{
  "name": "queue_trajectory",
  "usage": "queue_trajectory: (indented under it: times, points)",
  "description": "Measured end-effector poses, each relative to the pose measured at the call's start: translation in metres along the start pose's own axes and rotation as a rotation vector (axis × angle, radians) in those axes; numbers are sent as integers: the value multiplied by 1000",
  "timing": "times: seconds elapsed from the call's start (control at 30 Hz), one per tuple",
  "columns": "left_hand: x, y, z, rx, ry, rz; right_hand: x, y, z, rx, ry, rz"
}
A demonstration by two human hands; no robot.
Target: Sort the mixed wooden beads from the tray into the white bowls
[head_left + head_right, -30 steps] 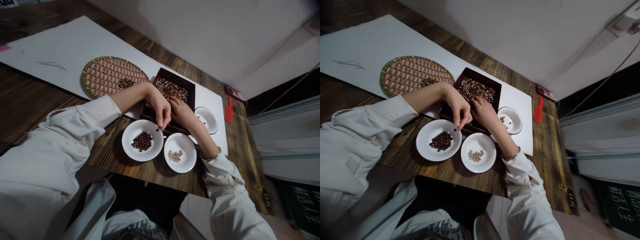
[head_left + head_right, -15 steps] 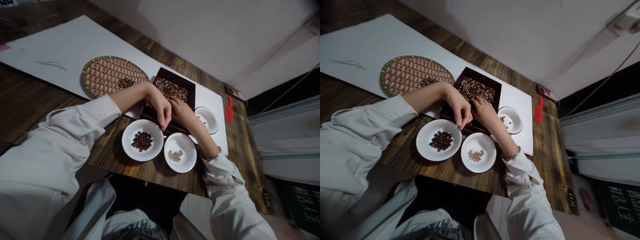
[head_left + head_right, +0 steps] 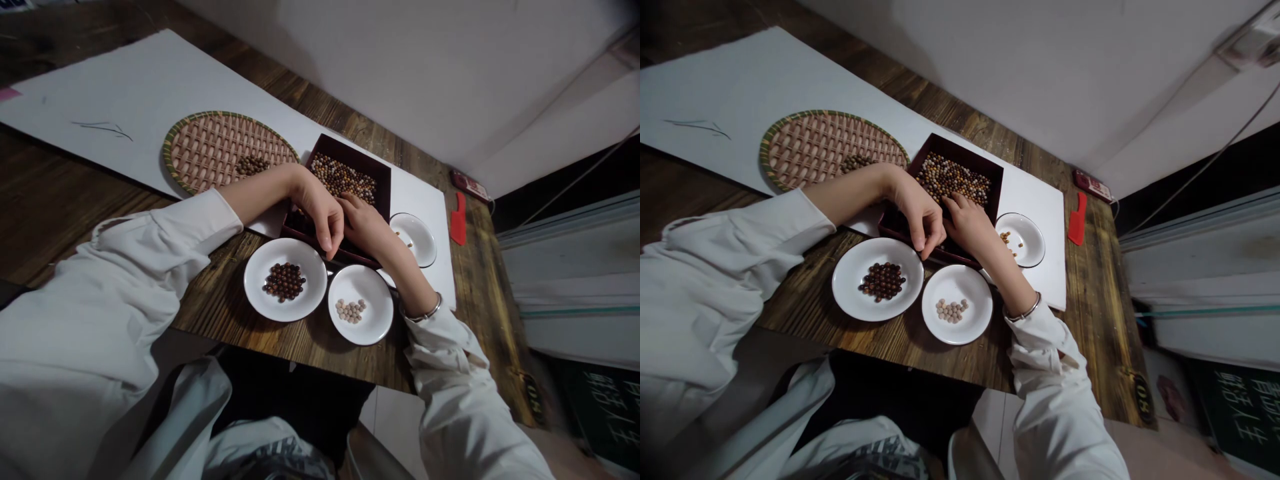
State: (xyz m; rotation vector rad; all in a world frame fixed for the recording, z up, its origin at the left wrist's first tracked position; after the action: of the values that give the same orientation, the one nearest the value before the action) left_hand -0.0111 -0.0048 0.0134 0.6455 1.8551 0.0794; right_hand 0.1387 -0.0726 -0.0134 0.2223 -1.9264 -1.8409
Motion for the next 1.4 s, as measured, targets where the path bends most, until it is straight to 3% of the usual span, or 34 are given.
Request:
queue_trajectory:
  times: [0.13,0.27,0.43,0.53,0.7,0.97,1.13,1.27,1.4]
  points:
    - [-3,-1,-1,25,-6,-8,2,1,-1,-8,-2,7]
    - [-6,-3,-3,-127,95,-119,4,2,-1,-21,-1,6]
    - [-6,-1,-2,25,36,-59,6,5,-1,-35,4,-13]
    - [-5,0,-2,46,-5,-26,7,5,0,-29,-17,-62]
    - [-6,-2,-2,-35,74,-99,8,5,0,-34,-26,-66]
    - [-5,-3,-1,-28,72,-70,14,9,-1,32,-96,-50]
    - [-4,-1,-1,-162,52,-14,12,7,1,52,-110,-23]
    - [-1,-1,1,-84,19,20,13,8,1,75,-136,20]
    - [0,-2,1,-98,19,16,15,10,0,97,-155,39]
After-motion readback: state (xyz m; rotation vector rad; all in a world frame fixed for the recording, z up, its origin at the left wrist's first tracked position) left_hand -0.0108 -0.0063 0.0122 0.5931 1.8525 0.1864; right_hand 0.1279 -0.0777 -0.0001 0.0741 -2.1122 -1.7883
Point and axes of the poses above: each hand's wrist, its own z-axis towards the middle knuckle, its own y-axis out of the back of the hand, x = y × z, the point moved 1 cm from there along z, towards the middle knuckle, and after that the axes turned 7 degrees about z, right-handed, at the moved point
